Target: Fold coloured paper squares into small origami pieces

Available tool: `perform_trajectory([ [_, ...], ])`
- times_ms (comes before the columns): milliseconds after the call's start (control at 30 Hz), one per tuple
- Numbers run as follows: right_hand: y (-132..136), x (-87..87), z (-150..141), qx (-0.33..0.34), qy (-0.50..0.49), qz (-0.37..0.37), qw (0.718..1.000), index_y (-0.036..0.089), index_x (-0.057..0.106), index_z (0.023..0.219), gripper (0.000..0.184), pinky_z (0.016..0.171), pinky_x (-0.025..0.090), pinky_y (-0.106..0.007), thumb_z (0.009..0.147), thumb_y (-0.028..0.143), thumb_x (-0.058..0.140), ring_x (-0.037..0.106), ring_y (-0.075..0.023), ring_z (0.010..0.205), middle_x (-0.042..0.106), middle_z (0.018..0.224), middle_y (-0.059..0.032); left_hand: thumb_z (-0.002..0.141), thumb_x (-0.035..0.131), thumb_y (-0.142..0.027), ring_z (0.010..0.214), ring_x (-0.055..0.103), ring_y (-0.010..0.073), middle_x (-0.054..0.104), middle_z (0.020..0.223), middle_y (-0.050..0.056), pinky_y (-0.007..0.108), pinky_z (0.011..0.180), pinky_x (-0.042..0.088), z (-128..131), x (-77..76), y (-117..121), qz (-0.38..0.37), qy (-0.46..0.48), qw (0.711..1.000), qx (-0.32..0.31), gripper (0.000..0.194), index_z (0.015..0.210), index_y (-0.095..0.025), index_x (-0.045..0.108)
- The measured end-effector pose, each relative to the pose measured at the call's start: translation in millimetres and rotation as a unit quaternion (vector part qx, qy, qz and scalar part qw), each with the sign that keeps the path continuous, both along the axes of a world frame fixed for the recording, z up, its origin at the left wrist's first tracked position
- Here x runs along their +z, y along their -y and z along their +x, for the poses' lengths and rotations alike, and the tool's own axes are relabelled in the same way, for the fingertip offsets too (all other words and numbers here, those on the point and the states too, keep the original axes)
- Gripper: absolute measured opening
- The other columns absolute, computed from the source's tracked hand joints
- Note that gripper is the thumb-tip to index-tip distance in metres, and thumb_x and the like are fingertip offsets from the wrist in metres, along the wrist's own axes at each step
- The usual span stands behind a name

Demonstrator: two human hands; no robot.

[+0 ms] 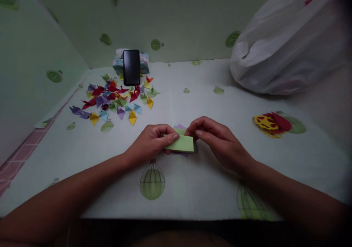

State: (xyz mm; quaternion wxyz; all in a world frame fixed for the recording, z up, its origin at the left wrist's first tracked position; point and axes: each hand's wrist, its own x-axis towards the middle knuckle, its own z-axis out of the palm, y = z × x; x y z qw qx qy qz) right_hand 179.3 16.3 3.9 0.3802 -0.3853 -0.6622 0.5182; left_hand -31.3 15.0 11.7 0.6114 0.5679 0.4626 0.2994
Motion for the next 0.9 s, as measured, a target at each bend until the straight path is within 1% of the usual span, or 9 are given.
perform_trajectory([
  [100, 0, 2.8, -1, 0.042, 0.062, -0.024, 0.997, 0.017, 0.064, 0.079, 0.028, 0.061, 0.040, -0.026, 0.096, 0.033, 0.049, 0.051, -0.0133, 0.067, 0.057, 0.071, -0.0010, 0.086, 0.063, -0.028, 0.051, 0.045, 0.0059, 0.053, 0.057, -0.005, 0.017, 0.049, 0.033, 0, -0.8, 3, 0.041, -0.034, 0.998, -0.040, 0.019, 0.075, -0.013, 0.065],
  [233, 2, 2.6, -4, 0.091, 0.078, -0.081, 0.989, 0.016, 0.065, 0.071, 0.026, 0.051, 0.032, -0.024, 0.089, 0.034, 0.059, 0.043, -0.0105, 0.056, 0.051, 0.060, 0.0017, 0.085, 0.064, -0.029, 0.052, 0.045, 0.0066, 0.052, 0.056, -0.005, 0.017, 0.049, 0.034, 1, -1.3, 5, 0.059, -0.063, 0.995, -0.056, 0.020, 0.075, -0.013, 0.067],
  [333, 6, 0.6, -5, 0.059, 0.040, -0.141, 0.987, 0.016, 0.063, 0.069, 0.027, 0.048, 0.030, -0.023, 0.089, 0.035, 0.061, 0.042, -0.0091, 0.051, 0.050, 0.055, 0.0032, 0.085, 0.064, -0.032, 0.054, 0.051, 0.0078, 0.058, 0.061, -0.003, 0.018, 0.051, 0.039, 2, -2.2, 4, 0.027, 0.010, 0.999, -0.024, 0.019, 0.085, -0.014, 0.069],
  [400, 8, -1.1, -5, 0.012, -0.023, -0.175, 0.984, 0.017, 0.061, 0.069, 0.028, 0.050, 0.032, -0.023, 0.089, 0.037, 0.062, 0.045, -0.0087, 0.051, 0.053, 0.055, 0.0033, 0.086, 0.063, -0.035, 0.058, 0.056, 0.0088, 0.063, 0.066, -0.002, 0.020, 0.057, 0.045, 2, -3.7, 3, 0.010, 0.080, 0.997, 0.000, 0.022, 0.094, -0.015, 0.068],
  [467, 9, -2.9, -5, -0.025, -0.090, -0.190, 0.977, 0.017, 0.062, 0.072, 0.027, 0.054, 0.035, -0.023, 0.090, 0.037, 0.063, 0.047, -0.0083, 0.052, 0.055, 0.058, 0.0030, 0.082, 0.068, -0.034, 0.059, 0.058, 0.0090, 0.066, 0.069, -0.001, 0.021, 0.062, 0.048, 3, -5.5, 2, 0.003, 0.119, 0.993, 0.006, 0.022, 0.093, -0.015, 0.067],
  [533, 10, -4.7, -7, -0.051, -0.136, -0.209, 0.967, 0.016, 0.061, 0.072, 0.026, 0.053, 0.034, -0.022, 0.089, 0.035, 0.065, 0.046, -0.0069, 0.051, 0.054, 0.057, 0.0038, 0.077, 0.073, -0.029, 0.060, 0.058, 0.0092, 0.067, 0.072, -0.001, 0.022, 0.061, 0.048, 4, -6.8, 3, -0.012, 0.122, 0.992, -0.006, 0.018, 0.086, -0.014, 0.066],
  [700, 12, -9.5, -12, -0.013, -0.184, -0.247, 0.951, 0.016, 0.059, 0.072, 0.027, 0.053, 0.035, -0.022, 0.091, 0.034, 0.063, 0.048, -0.0071, 0.052, 0.062, 0.067, 0.0005, 0.082, 0.069, -0.025, 0.058, 0.058, 0.0079, 0.066, 0.069, -0.001, 0.020, 0.059, 0.047, 6, -7.8, 7, 0.005, 0.102, 0.995, -0.001, 0.013, 0.077, -0.013, 0.066],
  [800, 14, -11.9, -13, 0.015, -0.187, -0.257, 0.948, 0.016, 0.057, 0.072, 0.029, 0.054, 0.037, -0.023, 0.093, 0.035, 0.061, 0.049, -0.0083, 0.054, 0.064, 0.071, -0.0015, 0.085, 0.067, -0.026, 0.057, 0.058, 0.0072, 0.066, 0.068, -0.001, 0.020, 0.060, 0.046, 4, -8.7, 7, 0.014, 0.096, 0.995, 0.003, 0.016, 0.075, -0.013, 0.066],
  [900, 15, -13.4, -13, 0.016, -0.174, -0.255, 0.951, 0.017, 0.056, 0.072, 0.029, 0.055, 0.038, -0.023, 0.093, 0.037, 0.061, 0.049, -0.0086, 0.054, 0.063, 0.070, -0.0010, 0.086, 0.066, -0.026, 0.058, 0.058, 0.0073, 0.066, 0.068, -0.001, 0.020, 0.061, 0.046, 3, -9.8, 6, 0.018, 0.095, 0.995, 0.007, 0.017, 0.074, -0.013, 0.065],
])
